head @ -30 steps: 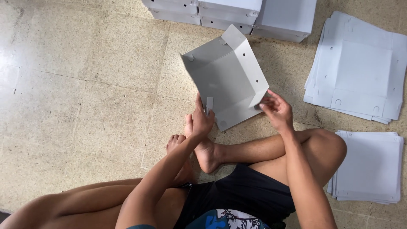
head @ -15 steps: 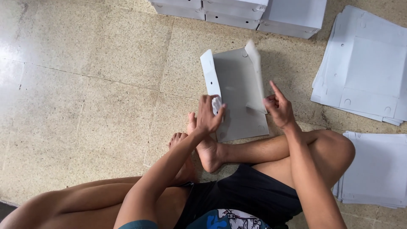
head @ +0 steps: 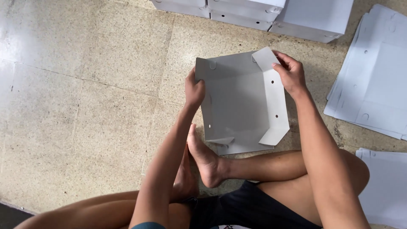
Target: Manually folding and assembling white cardboard boxes from flat templates while sitting on the floor.
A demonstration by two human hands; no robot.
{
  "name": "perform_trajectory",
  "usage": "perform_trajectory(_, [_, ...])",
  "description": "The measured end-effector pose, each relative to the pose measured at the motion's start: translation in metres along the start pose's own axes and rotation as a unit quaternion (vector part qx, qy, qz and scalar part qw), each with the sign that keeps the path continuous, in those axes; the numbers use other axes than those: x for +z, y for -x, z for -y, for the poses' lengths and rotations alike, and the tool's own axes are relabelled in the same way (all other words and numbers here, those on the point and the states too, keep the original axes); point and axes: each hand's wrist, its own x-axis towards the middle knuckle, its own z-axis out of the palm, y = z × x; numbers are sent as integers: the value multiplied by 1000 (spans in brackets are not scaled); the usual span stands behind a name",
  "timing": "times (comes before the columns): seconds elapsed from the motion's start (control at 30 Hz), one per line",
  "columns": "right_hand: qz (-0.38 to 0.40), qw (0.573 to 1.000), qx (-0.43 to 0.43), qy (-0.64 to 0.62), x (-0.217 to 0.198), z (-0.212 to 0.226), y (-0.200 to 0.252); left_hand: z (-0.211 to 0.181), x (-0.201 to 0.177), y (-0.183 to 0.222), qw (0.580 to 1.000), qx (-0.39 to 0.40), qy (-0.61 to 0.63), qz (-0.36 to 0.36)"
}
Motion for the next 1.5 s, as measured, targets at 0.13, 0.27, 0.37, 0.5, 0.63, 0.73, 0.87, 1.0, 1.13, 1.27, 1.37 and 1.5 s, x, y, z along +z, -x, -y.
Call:
perform_trajectory(0.13, [-6, 1000, -11, 1, 4, -12, -7, -2, -5, 3, 993, -46, 89, -64])
perform_trajectory(0.27, [-28, 998, 39, 35, 3, -18, 4, -7, -15, 2, 987, -78, 118, -82])
perform_trajectory(0.37, [-23, 995, 49, 85, 4, -7, 7, -6, -14, 0, 992, -78, 58, -81])
perform_trajectory(0.5, [29, 984, 10, 176, 1, -7, -7, -26, -23, -27, 996, -82, -31, 34])
perform_trajectory(0.63, [87, 953, -28, 288, 8, 20, -18, -11, -31, -61, 981, -58, -125, 138])
perform_trajectory(0.73, [117, 947, 45, 295, 1, 13, -23, 20, -32, -83, 975, -45, -156, 149])
perform_trajectory(0.87, [118, 929, 140, 322, -10, 3, -25, 7, -38, -64, 985, -64, -151, 53])
perform_trajectory(1.0, [111, 925, 156, 328, -5, -5, -30, 7, -23, -49, 994, -70, -77, 17])
perform_trajectory(1.13, [158, 896, 150, 387, 15, 31, -26, -11, -9, -35, 999, -9, -46, 10])
perform_trajectory(1.27, [160, 930, 37, 328, 26, 23, -18, -33, -13, -26, 975, 47, 6, 218])
perform_trajectory(1.37, [119, 979, -60, 154, 34, 22, 5, -1, -18, -21, 975, -2, 113, 190])
perform_trajectory(1.5, [-40, 995, -2, -90, 38, 8, 21, 33, -4, 0, 987, -9, 125, 96])
